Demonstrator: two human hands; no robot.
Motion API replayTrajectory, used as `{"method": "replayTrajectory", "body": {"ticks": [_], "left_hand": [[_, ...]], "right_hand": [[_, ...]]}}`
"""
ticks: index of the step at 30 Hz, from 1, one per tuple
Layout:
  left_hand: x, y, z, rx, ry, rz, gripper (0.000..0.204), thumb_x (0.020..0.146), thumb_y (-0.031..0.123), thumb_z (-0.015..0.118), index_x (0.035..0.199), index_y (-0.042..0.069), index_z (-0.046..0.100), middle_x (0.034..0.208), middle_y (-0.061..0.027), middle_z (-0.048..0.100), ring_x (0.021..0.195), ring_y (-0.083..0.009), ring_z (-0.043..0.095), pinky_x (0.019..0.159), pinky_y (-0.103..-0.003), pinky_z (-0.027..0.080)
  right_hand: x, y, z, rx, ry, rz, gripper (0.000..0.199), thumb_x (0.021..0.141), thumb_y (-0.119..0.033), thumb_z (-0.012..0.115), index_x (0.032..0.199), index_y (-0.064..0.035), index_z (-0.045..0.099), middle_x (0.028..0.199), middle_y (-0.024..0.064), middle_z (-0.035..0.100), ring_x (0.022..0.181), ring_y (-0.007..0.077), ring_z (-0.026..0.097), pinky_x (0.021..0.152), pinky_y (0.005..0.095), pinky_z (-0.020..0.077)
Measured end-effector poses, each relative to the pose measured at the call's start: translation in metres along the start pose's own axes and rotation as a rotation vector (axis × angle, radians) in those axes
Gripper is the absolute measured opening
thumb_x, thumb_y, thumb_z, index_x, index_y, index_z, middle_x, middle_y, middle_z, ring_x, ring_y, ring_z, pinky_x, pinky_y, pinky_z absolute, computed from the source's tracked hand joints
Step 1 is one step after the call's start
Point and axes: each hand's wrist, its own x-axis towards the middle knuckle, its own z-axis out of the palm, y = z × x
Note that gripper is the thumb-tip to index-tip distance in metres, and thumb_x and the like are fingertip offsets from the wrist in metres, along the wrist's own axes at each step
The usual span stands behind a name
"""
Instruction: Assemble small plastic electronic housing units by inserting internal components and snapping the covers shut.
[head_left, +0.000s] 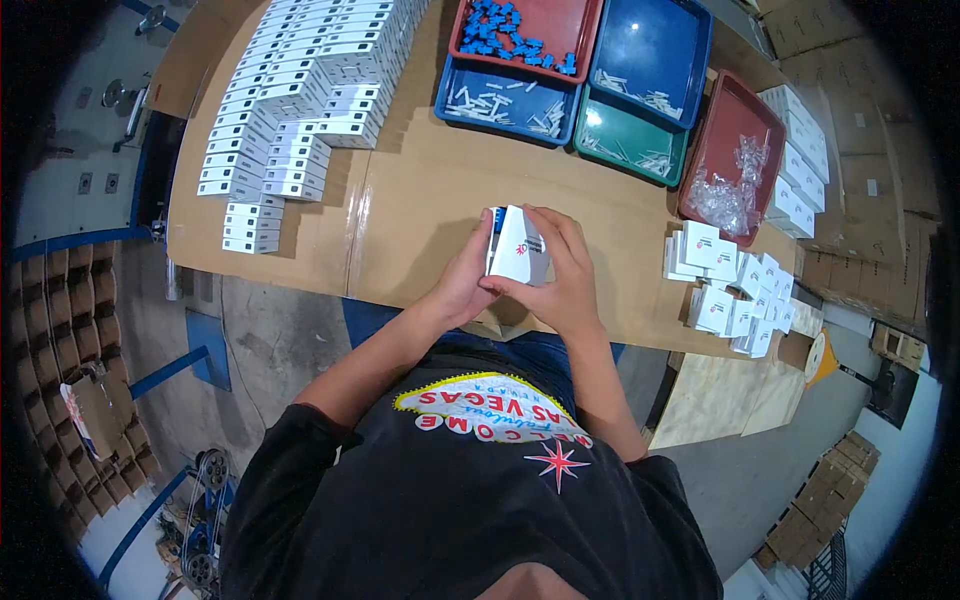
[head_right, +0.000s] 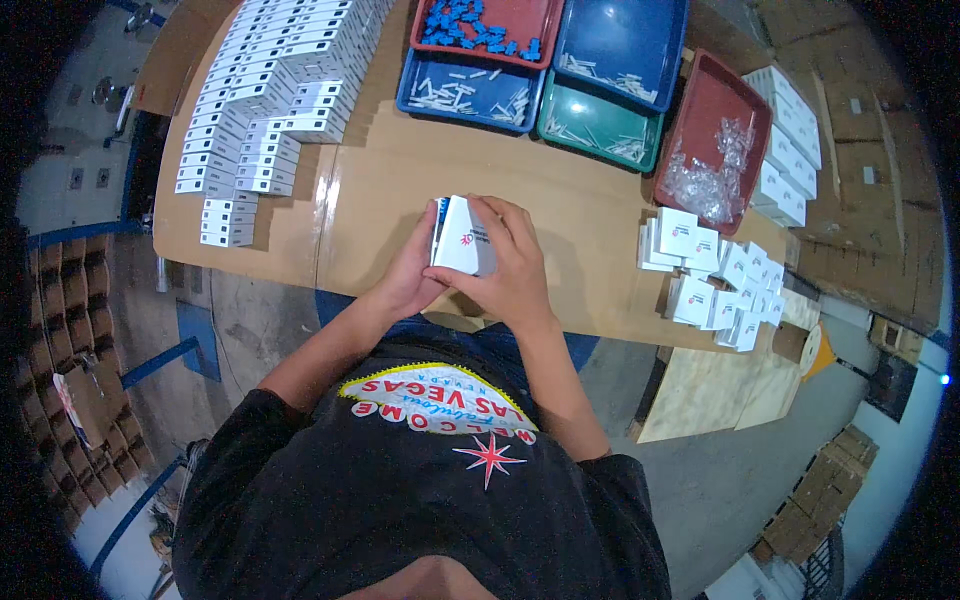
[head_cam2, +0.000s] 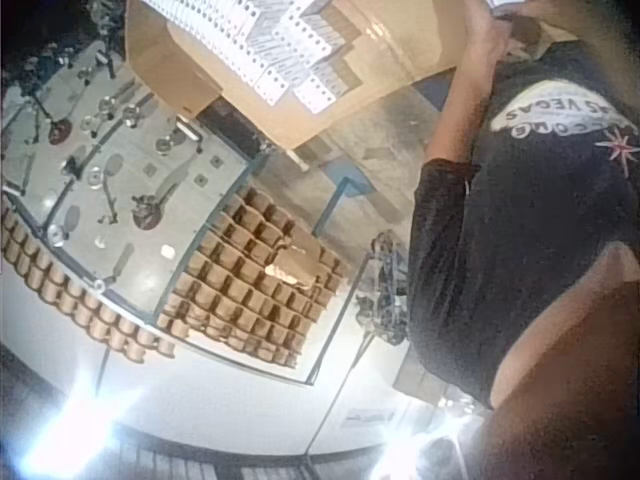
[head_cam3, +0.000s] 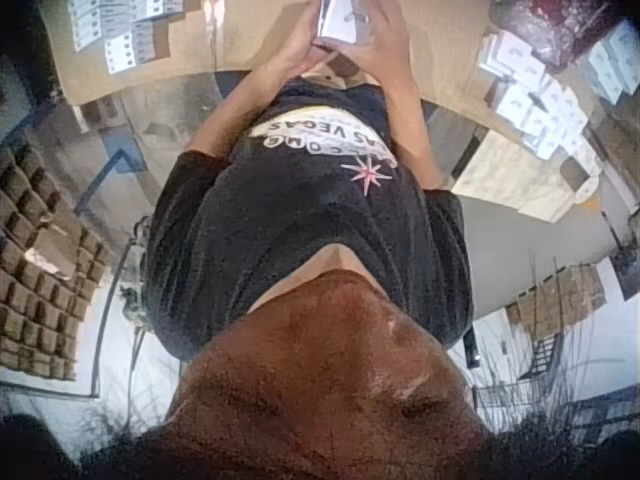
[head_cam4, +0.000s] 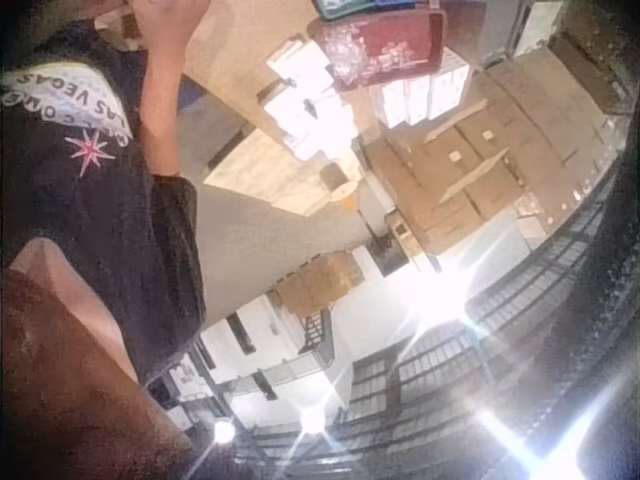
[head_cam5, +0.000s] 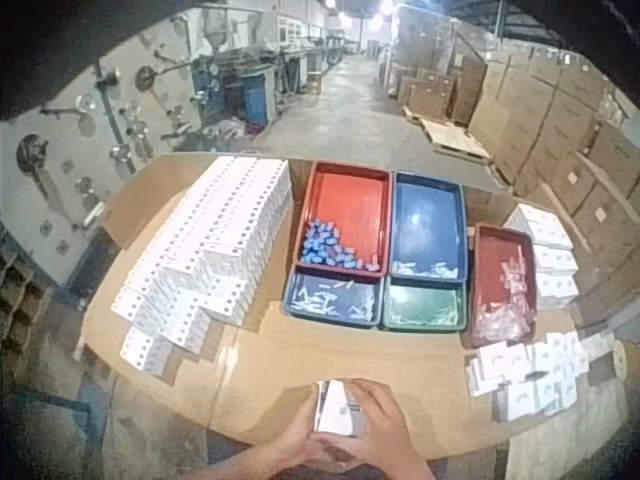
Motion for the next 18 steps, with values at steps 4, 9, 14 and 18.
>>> {"method": "replayTrajectory", "body": {"ticks": [4, 9, 14, 18], "left_hand": [[-0.001, -0.001, -0.001, -0.031, 0.007, -0.008, 0.067, 0.108, 0.063, 0.030, 0.147, 0.011, 0.049, 0.133, -0.0085, 0.064, 0.121, -0.0222, 0.064, 0.103, -0.039, 0.052], [0.000, -0.002, -0.001, -0.022, 0.002, -0.019, 0.067, 0.108, 0.063, 0.030, 0.147, 0.011, 0.049, 0.132, -0.0085, 0.064, 0.120, -0.0223, 0.065, 0.103, -0.039, 0.053], [0.004, -0.005, -0.008, -0.018, -0.003, -0.025, 0.067, 0.108, 0.063, 0.030, 0.146, 0.012, 0.049, 0.131, -0.0083, 0.065, 0.118, -0.0226, 0.066, 0.101, -0.039, 0.053], [0.005, -0.006, -0.006, -0.023, 0.012, -0.028, 0.067, 0.108, 0.063, 0.030, 0.146, 0.012, 0.049, 0.130, -0.0083, 0.065, 0.118, -0.0223, 0.066, 0.100, -0.039, 0.054]], "right_hand": [[0.000, 0.000, 0.001, 0.015, -0.028, -0.001, 0.085, 0.060, -0.038, 0.097, 0.129, -0.0004, 0.065, 0.128, 0.0164, 0.063, 0.116, 0.0353, 0.062, 0.098, 0.0439, 0.0524], [-0.001, 0.004, 0.001, 0.028, -0.020, -0.013, 0.085, 0.059, -0.037, 0.096, 0.130, -0.0012, 0.065, 0.128, 0.0160, 0.064, 0.116, 0.0351, 0.062, 0.098, 0.0440, 0.0520], [-0.002, 0.006, 0.001, 0.033, -0.049, -0.007, 0.085, 0.059, -0.037, 0.096, 0.130, -0.0010, 0.065, 0.128, 0.0167, 0.064, 0.116, 0.0352, 0.063, 0.098, 0.0439, 0.0527], [-0.003, 0.010, 0.000, 0.045, -0.048, 0.002, 0.086, 0.059, -0.036, 0.096, 0.131, -0.0007, 0.064, 0.129, 0.0171, 0.064, 0.115, 0.0360, 0.064, 0.097, 0.0438, 0.0535]]}}
